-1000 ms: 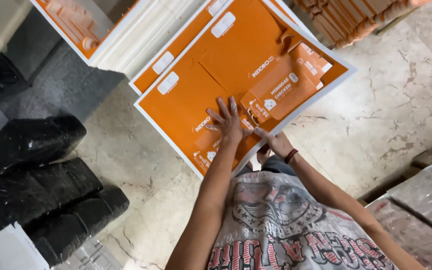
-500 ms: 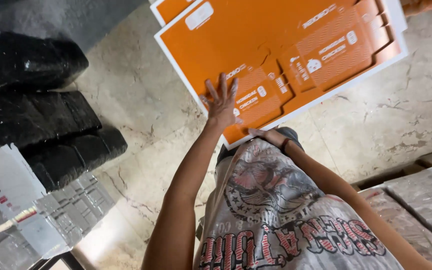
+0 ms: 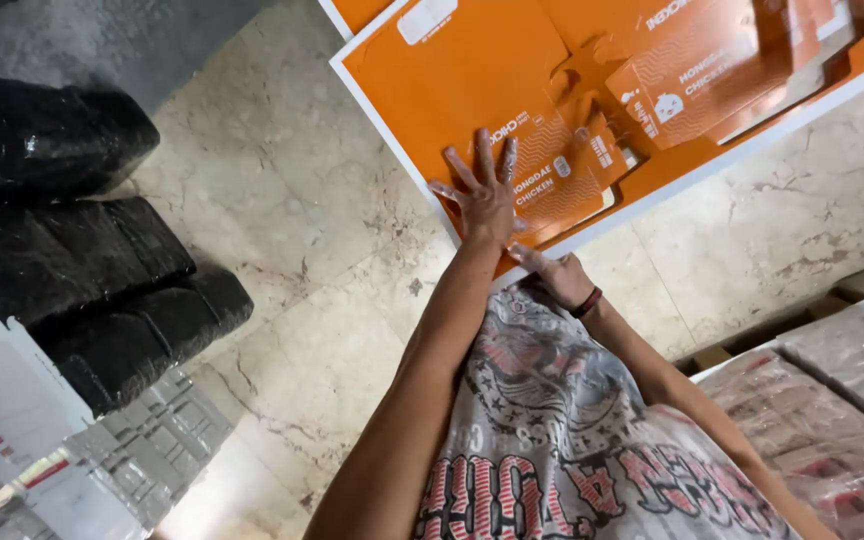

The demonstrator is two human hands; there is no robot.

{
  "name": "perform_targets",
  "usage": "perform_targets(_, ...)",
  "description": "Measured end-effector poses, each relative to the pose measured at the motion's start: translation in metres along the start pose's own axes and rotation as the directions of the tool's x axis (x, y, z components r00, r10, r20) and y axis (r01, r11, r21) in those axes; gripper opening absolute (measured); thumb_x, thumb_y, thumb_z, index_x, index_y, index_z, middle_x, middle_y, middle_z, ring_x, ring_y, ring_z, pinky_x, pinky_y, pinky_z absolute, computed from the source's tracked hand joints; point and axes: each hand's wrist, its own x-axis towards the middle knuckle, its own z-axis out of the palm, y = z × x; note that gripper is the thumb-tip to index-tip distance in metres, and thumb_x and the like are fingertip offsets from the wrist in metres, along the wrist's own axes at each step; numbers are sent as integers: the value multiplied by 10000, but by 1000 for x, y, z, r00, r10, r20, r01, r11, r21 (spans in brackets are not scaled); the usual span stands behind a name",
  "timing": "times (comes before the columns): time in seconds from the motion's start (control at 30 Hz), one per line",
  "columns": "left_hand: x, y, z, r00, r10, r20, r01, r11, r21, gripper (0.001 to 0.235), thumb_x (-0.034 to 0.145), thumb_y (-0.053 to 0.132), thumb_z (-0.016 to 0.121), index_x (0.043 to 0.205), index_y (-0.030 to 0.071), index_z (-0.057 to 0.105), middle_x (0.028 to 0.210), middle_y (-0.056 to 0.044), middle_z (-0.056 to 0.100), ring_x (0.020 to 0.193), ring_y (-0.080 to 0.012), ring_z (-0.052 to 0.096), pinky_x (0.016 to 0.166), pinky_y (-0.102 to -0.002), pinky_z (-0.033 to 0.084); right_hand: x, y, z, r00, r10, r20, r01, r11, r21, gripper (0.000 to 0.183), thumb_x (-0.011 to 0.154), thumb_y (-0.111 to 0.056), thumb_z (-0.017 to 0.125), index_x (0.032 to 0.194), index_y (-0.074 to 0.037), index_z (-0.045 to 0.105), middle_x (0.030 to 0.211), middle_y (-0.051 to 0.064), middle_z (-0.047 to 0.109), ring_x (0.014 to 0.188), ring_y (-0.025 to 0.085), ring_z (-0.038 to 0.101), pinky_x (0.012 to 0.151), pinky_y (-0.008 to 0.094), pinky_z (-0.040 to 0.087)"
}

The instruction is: Removing waste material from die-cut cardboard sheets to create flat box templates.

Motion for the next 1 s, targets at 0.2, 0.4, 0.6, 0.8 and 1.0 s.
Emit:
perform_targets(0.2, 1, -22, -19, 997, 73, 26, -67, 980, -187, 1301, 759, 645, 850, 1655, 241, -2, 1694, -210, -163, 1445, -700, -83, 945, -970, 91, -51, -92, 15, 984, 176, 1, -174, 973, 150, 658, 808, -582, 789, 841, 75, 790, 714, 250, 728, 794, 293, 727, 869, 399, 554)
perform_targets(0.4, -67, -78, -5, 815, -398, -421, -209, 477, -854, 865, 921, 363, 737, 1618, 75, 314, 1630, -320, 269, 1471, -573, 293, 1102, -681, 328, -26, -48, -5, 964, 248, 100, -265, 934, 240, 822, 784, -513, 863, 1192, 169, 656, 1047, 335, 702, 1039, 424, 710, 980, 529, 526)
perform_targets(0.6, -78, -36, 71, 848, -342, 405, 36, -724, -689, 659, 926, 408, 789, 1484, 158, 543, 1316, -157, 574, 1020, -402, 642, 765, -438, 498, -33, -52, -35, 831, 430, 354, -513, 838, 185, 884, 858, -507, 758, 1379, 167, 521, 1277, 370, 623, 1284, 432, 587, 1106, 503, 439)
perform_targets(0.8, -63, -32, 89, 833, -340, 436, -82, -855, -511, 411, 938, 403, 769, 1191, 82, 727, 1031, -204, 723, 897, -417, 744, 735, -477, 639, 63, -53, -92, 738, 293, 607, 279, 687, -671, 516, 961, -449, 576, 966, 19, 794, 927, 237, 756, 923, 366, 695, 873, 449, 527)
perform_targets(1.0, -49, -33, 71, 866, -292, 406, -4, -817, -577, 548, 1038, 581, 560, 1106, 54, 697, 866, -126, 713, 691, -243, 700, 606, -401, 616, 131, -131, 4, 840, 160, 519, 371, 530, -763, 502, 968, -486, 608, 709, -69, 714, 550, 87, 704, 479, 204, 719, 574, 327, 604)
